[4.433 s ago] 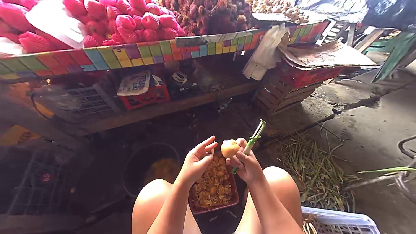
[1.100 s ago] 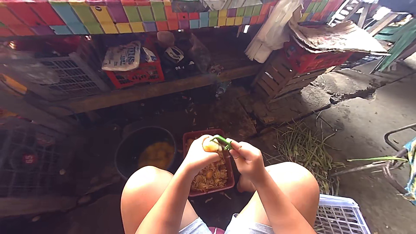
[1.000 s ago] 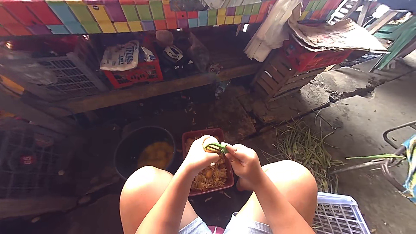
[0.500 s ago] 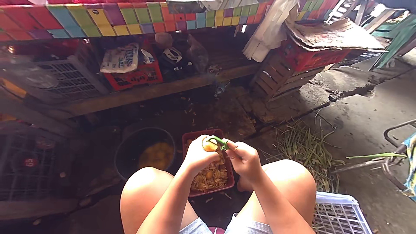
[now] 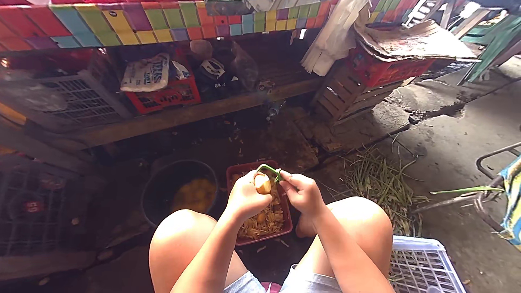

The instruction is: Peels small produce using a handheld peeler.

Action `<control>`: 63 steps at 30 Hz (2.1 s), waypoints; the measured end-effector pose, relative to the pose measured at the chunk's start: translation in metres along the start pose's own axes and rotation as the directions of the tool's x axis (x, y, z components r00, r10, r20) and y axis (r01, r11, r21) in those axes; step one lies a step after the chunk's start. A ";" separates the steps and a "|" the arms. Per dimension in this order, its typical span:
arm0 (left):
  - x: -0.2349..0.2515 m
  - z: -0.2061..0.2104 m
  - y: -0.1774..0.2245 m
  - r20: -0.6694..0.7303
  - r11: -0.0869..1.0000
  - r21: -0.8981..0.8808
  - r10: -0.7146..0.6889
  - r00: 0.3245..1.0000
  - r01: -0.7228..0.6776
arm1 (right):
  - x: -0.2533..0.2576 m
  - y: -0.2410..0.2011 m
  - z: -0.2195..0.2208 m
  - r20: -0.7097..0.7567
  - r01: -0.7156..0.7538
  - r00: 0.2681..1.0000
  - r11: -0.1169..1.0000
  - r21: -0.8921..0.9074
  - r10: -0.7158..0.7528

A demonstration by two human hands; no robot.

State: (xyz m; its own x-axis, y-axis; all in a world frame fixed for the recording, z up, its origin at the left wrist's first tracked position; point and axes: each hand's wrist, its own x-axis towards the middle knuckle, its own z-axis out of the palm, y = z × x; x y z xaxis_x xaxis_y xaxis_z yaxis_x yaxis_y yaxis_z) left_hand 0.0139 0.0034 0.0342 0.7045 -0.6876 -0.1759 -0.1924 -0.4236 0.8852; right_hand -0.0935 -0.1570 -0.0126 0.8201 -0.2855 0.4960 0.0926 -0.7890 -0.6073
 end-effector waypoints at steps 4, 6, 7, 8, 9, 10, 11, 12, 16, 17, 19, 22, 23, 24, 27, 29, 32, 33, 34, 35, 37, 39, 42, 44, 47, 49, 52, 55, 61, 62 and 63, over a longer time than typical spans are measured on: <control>-0.001 -0.002 0.000 -0.039 0.997 -0.078 0.009 0.999 -0.012 | 0.003 0.006 -0.001 -0.030 -0.071 0.997 0.997 0.043 0.072; 0.002 -0.002 -0.002 -0.067 0.990 -0.142 -0.037 0.997 0.027 | 0.001 -0.003 0.000 -0.080 -0.009 0.997 0.992 0.128 0.019; 0.003 -0.003 -0.003 -0.068 0.986 -0.162 -0.054 0.996 0.043 | -0.001 -0.007 0.001 -0.086 0.034 0.996 0.989 0.141 -0.022; 0.004 -0.002 -0.004 -0.067 0.984 -0.173 -0.059 0.996 0.047 | -0.003 -0.011 0.001 -0.076 0.080 0.995 0.987 0.139 -0.070; 0.004 -0.001 -0.005 -0.062 0.983 -0.180 -0.047 0.997 0.036 | -0.005 -0.012 0.002 -0.065 0.124 0.991 0.983 0.136 -0.116; 0.002 -0.001 -0.006 -0.048 0.983 -0.182 -0.021 0.999 0.012 | -0.007 -0.011 0.003 -0.061 0.154 0.987 0.979 0.136 -0.147; -0.001 -0.001 -0.006 -0.027 0.982 -0.190 0.004 1.000 -0.009 | -0.007 -0.007 0.003 -0.061 0.170 0.985 0.977 0.125 -0.164; -0.004 -0.002 -0.004 0.000 0.978 -0.209 0.025 1.000 -0.025 | -0.006 -0.003 0.003 -0.060 0.169 0.985 0.982 0.084 -0.164; -0.018 -0.004 0.007 0.093 0.908 -0.412 0.124 0.988 -0.075 | -0.002 0.012 0.001 -0.028 0.008 1.000 0.996 -0.091 -0.011; -0.015 -0.004 0.006 0.080 0.914 -0.400 0.105 0.991 -0.065 | -0.001 0.011 0.002 -0.056 -0.003 0.998 0.999 -0.052 0.000; -0.009 -0.003 0.000 0.042 0.932 -0.361 0.055 0.998 -0.036 | 0.000 0.004 0.001 -0.118 0.039 0.992 0.999 0.007 -0.038; -0.004 -0.004 -0.001 -0.006 0.928 -0.373 0.022 1.000 -0.023 | -0.002 -0.006 -0.001 -0.176 0.107 0.981 0.988 0.108 -0.087; -0.003 -0.004 -0.001 -0.016 0.928 -0.371 0.015 1.000 -0.020 | -0.003 -0.010 -0.001 -0.185 0.132 0.977 0.979 0.155 -0.103; -0.002 -0.002 -0.002 -0.026 0.928 -0.372 0.015 1.000 -0.023 | -0.006 -0.013 -0.001 -0.177 0.157 0.976 0.969 0.193 -0.122; -0.001 0.002 -0.008 -0.002 0.908 -0.413 0.077 0.997 -0.071 | -0.007 -0.010 0.001 -0.107 0.210 0.976 0.951 0.225 -0.190; -0.004 0.002 -0.012 0.036 0.869 -0.484 0.138 0.990 -0.104 | -0.003 0.000 0.001 -0.097 0.187 0.980 0.971 0.146 -0.174; -0.008 0.001 -0.016 0.094 0.770 -0.616 0.281 0.955 -0.166 | 0.000 0.013 -0.002 -0.101 0.120 0.988 0.992 0.028 -0.116; -0.007 0.001 -0.016 0.080 0.766 -0.625 0.257 0.963 -0.152 | -0.001 0.009 -0.002 -0.120 0.130 0.985 0.990 0.062 -0.122; -0.007 0.002 -0.015 0.061 0.779 -0.614 0.205 0.977 -0.126 | -0.002 0.002 -0.003 -0.142 0.157 0.980 0.982 0.109 -0.141; -0.006 0.002 -0.014 0.049 0.791 -0.603 0.170 0.984 -0.107 | -0.004 -0.005 -0.005 -0.154 0.192 0.973 0.970 0.146 -0.169; -0.006 0.004 -0.012 0.036 0.781 -0.615 0.166 0.985 -0.109 | -0.006 -0.012 -0.004 -0.132 0.255 0.963 0.953 0.162 -0.235; -0.007 0.006 -0.010 0.042 0.778 -0.621 0.152 0.988 -0.093 | -0.007 -0.006 -0.003 -0.112 0.219 0.972 0.971 0.098 -0.208; -0.012 0.005 -0.004 0.118 0.794 -0.603 0.178 0.977 -0.072 | -0.004 0.011 -0.006 -0.104 0.075 0.992 0.997 -0.003 -0.075; -0.009 0.005 -0.005 0.085 0.788 -0.611 0.162 0.983 -0.078 | -0.003 0.008 -0.007 -0.146 0.081 0.987 0.994 0.075 -0.069; -0.004 0.005 -0.007 0.049 0.795 -0.603 0.114 0.992 -0.062 | -0.006 -0.006 -0.009 -0.135 0.195 0.975 0.969 0.153 -0.175; -0.005 0.005 -0.007 0.057 0.798 -0.599 0.127 0.990 -0.068 | -0.007 -0.004 -0.006 -0.104 0.214 0.974 0.966 0.145 -0.200; -0.008 0.004 -0.007 0.084 0.800 -0.596 0.142 0.986 -0.064 | -0.005 0.010 -0.006 -0.090 0.100 0.991 0.995 0.013 -0.099; -0.005 0.002 -0.007 0.050 0.793 -0.604 0.139 0.989 -0.080 | -0.004 0.006 -0.005 -0.132 0.094 0.988 0.991 0.091 -0.082; -0.008 0.002 -0.005 0.093 0.802 -0.595 0.129 0.987 -0.049 | -0.006 0.000 0.002 -0.095 0.102 0.991 0.991 0.089 -0.093; -0.010 0.003 -0.004 0.117 0.805 -0.591 0.145 0.983 -0.048 | -0.005 0.006 0.002 -0.084 0.041 0.996 0.997 0.062 -0.035; -0.011 0.003 -0.004 0.121 0.809 -0.586 0.149 0.981 -0.051 | -0.004 0.009 0.002 -0.089 0.003 0.996 0.997 0.079 0.004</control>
State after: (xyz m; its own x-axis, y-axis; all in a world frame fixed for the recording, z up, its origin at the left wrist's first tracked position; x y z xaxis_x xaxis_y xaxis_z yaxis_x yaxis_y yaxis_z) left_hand 0.0045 0.0105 0.0315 0.5798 -0.8095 -0.0927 0.2090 0.0378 0.9772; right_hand -0.0949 -0.1620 -0.0215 0.7668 -0.3364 0.5467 0.1392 -0.7443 -0.6532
